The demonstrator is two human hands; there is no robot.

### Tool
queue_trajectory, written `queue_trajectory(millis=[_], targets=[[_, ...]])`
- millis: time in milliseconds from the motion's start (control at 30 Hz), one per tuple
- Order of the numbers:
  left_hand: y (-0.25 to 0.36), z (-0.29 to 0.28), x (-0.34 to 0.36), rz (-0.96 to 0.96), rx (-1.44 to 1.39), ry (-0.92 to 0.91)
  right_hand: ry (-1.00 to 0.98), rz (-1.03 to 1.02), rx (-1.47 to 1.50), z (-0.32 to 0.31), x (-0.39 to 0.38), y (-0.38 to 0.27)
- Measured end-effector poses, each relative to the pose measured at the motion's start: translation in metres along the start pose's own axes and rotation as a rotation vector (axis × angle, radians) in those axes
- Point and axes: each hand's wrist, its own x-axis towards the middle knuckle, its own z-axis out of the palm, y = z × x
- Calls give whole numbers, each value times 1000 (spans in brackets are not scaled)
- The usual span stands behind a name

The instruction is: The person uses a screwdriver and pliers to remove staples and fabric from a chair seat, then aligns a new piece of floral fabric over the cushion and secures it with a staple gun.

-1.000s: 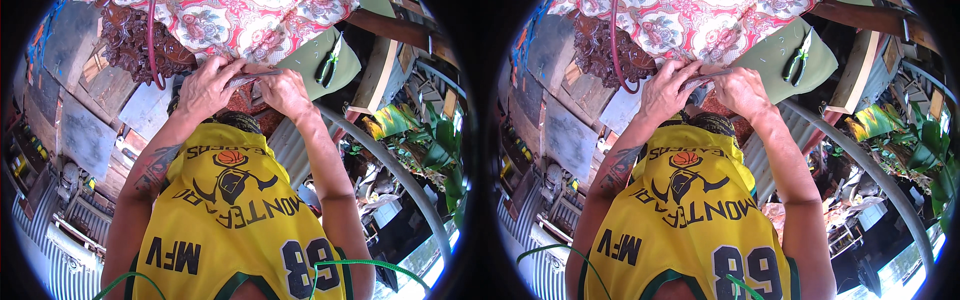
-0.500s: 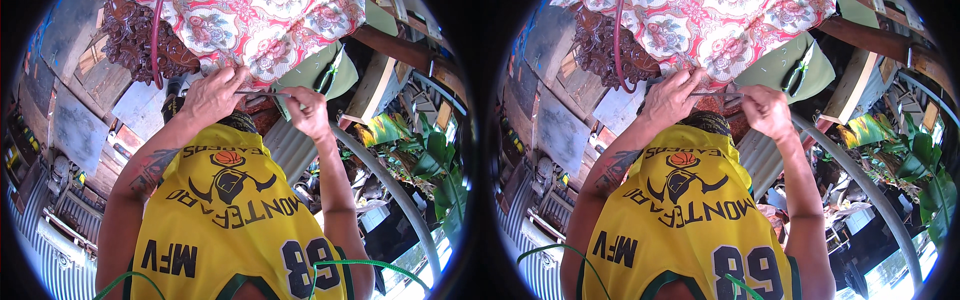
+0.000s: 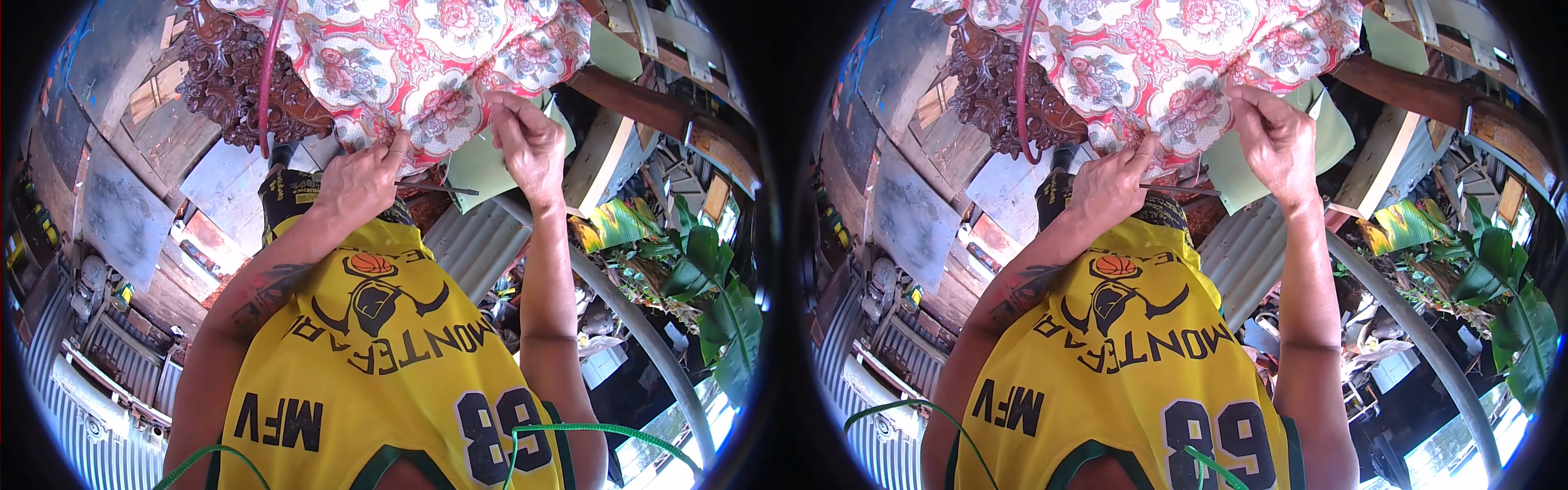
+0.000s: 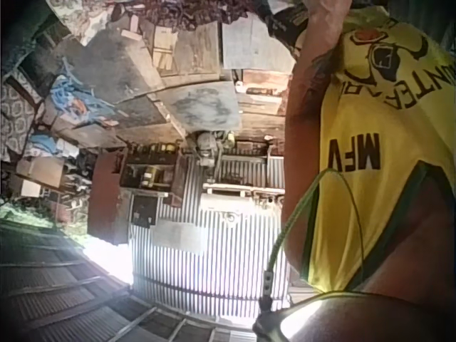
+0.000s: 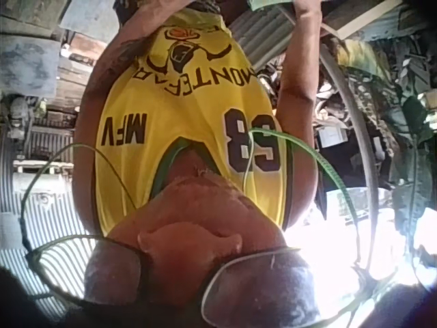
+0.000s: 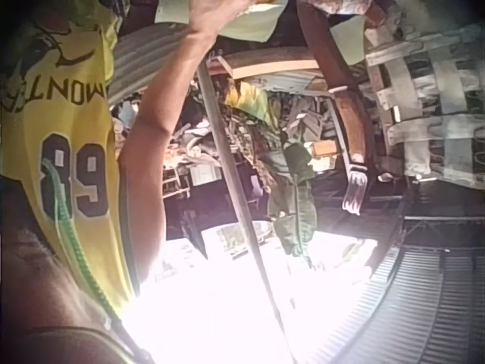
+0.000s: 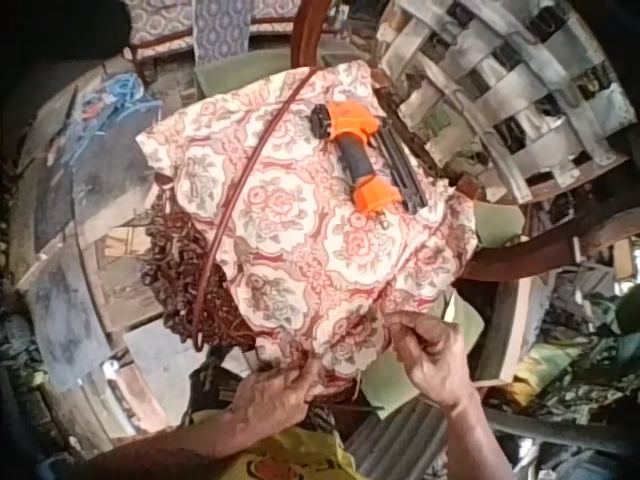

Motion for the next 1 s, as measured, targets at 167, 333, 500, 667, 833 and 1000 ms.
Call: queue_trajectory(millis=[167, 333, 500, 667, 833, 1000], targets=[[-5, 1, 7, 1, -65, -13, -41, -30, 14, 12, 39, -27], [-8, 6, 0, 41, -108, 92, -58, -219, -104, 40, 81, -69], [-19, 9, 3, 84, -53, 103, 160, -404, -325, 67, 134, -90], [-19, 18, -2, 147, -54, 129, 651, -346, -722, 28, 226, -54], [-15, 17, -8, 55, -41, -6, 469, -182, -467, 15, 222, -62], [-18, 2, 0, 24, -87, -96, 332, -185, -388, 10, 137, -103]])
